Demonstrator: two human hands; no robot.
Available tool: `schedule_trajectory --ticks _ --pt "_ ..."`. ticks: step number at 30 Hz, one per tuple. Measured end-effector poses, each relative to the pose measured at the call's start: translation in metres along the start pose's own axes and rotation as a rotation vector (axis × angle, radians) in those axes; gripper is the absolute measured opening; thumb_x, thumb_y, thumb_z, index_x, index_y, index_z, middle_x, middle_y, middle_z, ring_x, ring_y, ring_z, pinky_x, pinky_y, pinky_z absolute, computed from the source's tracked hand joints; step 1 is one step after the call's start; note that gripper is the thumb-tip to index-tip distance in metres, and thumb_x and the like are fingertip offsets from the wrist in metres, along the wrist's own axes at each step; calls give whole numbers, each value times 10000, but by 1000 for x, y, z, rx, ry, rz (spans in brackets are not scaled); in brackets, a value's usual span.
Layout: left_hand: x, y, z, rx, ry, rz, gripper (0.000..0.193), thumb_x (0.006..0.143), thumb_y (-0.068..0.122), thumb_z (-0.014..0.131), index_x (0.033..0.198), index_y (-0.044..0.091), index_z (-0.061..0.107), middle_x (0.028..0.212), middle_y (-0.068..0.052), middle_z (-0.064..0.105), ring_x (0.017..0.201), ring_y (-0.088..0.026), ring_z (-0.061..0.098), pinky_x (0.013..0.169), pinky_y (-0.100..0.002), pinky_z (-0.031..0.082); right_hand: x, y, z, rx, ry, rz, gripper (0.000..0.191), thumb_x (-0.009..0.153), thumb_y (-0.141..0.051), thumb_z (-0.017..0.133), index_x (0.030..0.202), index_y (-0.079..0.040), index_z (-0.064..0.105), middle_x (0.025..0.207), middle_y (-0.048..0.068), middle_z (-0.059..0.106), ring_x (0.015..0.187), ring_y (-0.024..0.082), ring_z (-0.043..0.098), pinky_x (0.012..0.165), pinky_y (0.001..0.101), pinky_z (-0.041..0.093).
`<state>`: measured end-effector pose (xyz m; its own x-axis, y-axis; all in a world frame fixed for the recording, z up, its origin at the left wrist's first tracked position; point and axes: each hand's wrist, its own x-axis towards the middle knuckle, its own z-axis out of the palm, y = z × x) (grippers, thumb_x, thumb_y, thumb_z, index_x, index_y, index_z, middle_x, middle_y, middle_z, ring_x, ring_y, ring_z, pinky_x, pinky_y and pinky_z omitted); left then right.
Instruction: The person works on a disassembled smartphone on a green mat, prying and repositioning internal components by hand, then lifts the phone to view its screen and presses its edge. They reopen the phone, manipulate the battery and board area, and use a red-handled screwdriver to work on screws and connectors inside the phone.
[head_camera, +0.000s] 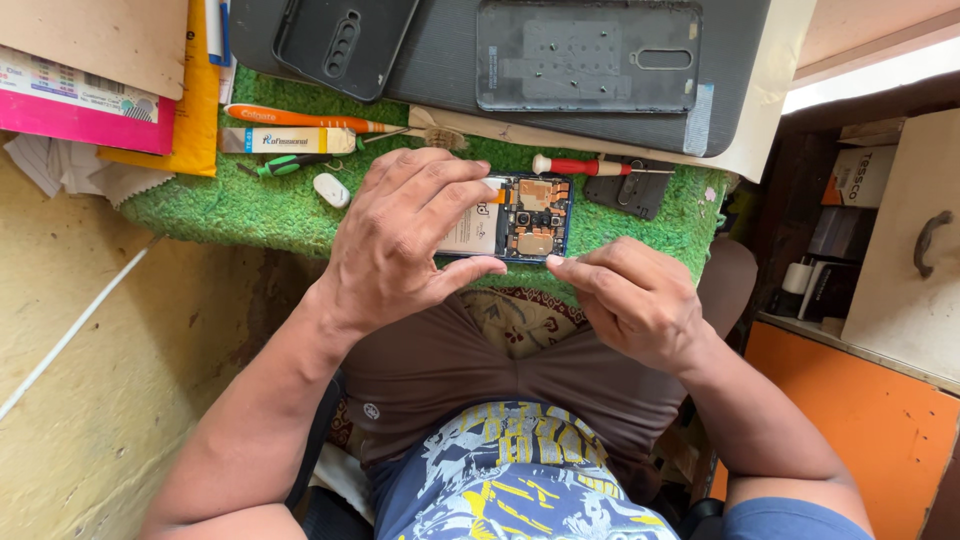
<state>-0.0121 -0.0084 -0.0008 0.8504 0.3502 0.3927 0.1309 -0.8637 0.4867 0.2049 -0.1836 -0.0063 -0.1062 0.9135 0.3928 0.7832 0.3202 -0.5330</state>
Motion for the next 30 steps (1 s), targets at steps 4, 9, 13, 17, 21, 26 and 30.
schedule_trajectory --ticks 4,9,13,17,21,26,30 --pt "0 0 0 -7 -8 -12 620 803 442 882 1222 49 650 1306 -115 656 1250 -323 593 1115 -486 427 1 1 2 6 -6 -4 355 775 101 726 1106 -24 746 834 91 675 704 221 651 599 351 526" --pt "0 0 0 -17 -3 -14 622 801 442 881 1227 52 649 1305 -113 656 1246 -321 594 1117 -485 428 -1 0 -2 49 46 64 309 805 99 713 1083 -35 723 829 84 664 704 201 649 609 337 533" --pt "1 1 0 -21 2 -10 630 807 437 879 1237 41 643 1298 -122 655 1240 -334 594 1114 -485 430 1 -2 -4 46 -8 63 314 815 103 717 1098 -31 733 821 92 661 701 221 646 610 351 530" --pt "2 10 6 -22 1 -22 647 807 426 871 1256 26 633 1317 -143 633 1252 -353 571 1119 -497 425 2 -9 -6 9 -38 117 327 822 89 712 1118 -47 747 837 97 677 710 230 663 618 354 540" --pt "5 20 17 -34 -13 -32 645 827 406 868 1284 25 618 1369 -147 607 1288 -357 536 1136 -505 422 -1 -14 -13 -5 -59 244 207 901 37 739 1082 -62 723 875 84 706 744 213 696 636 332 554" --pt "6 13 4 -53 -67 -3 747 756 427 859 1335 28 604 1407 -151 590 1321 -356 535 1157 -498 391 -5 -20 -12 -75 -17 234 241 889 30 755 1109 -66 746 902 88 710 771 226 694 670 340 564" --pt "-3 -4 -23 56 -109 -1 816 695 446 886 1347 35 619 1324 -133 611 1237 -347 553 1086 -506 366 -8 -24 -8 -137 36 203 286 872 35 776 1141 -62 759 926 87 703 786 222 684 678 338 562"
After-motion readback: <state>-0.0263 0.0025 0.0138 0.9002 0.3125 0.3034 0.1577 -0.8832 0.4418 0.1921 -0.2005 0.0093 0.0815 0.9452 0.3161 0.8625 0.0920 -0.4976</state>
